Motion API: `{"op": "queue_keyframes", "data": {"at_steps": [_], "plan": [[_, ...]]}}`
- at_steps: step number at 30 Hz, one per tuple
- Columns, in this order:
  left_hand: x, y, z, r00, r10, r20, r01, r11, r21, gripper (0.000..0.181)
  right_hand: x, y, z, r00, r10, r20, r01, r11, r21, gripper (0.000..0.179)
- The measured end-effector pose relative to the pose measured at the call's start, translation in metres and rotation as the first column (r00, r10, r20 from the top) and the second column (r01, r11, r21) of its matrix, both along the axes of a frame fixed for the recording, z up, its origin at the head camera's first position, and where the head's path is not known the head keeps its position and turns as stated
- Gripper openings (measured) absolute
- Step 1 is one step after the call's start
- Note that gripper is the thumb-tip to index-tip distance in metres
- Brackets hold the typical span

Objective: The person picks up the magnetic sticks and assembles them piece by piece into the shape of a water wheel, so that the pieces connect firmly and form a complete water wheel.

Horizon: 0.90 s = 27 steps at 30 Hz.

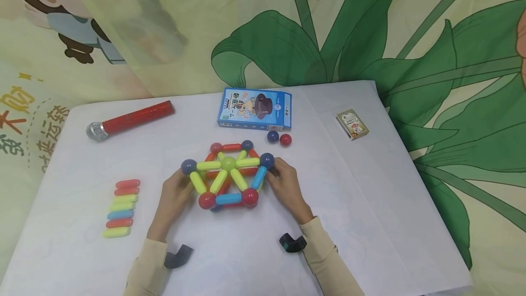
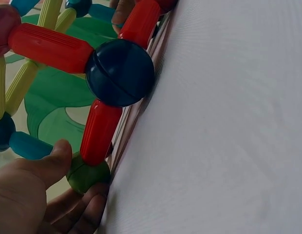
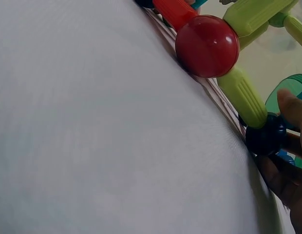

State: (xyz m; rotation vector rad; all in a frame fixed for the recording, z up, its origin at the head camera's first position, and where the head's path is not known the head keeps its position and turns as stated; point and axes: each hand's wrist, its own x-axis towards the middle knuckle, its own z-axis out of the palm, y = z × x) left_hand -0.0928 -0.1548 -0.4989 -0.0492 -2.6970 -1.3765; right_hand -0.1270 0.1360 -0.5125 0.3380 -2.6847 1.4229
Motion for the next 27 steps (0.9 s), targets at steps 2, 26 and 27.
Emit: {"op": "queue_keyframes", "data": {"at_steps": [2, 26, 27], "plan": [[0.0, 0.0, 0.0, 1.0, 0.004, 0.001, -0.004, 1.0, -0.006, 0.023, 0.0, -0.001, 0.0, 1.0, -0.004, -0.004, 0.004, 1.0, 0.004, 0.02], [-0.008, 0.007, 0.02, 0.971, 0.037, 0.236, 0.005, 0.985, -0.173, 0.04, 0.003, -0.013, 0.014, 0.986, -0.121, 0.115, 0.096, 0.974, 0.207, 0.038], [-0.01, 0.009, 0.02, 0.972, 0.05, 0.231, -0.004, 0.981, -0.196, 0.041, 0.002, -0.016, 0.015, 0.986, -0.121, 0.115, 0.095, 0.973, 0.21, 0.038]]}}
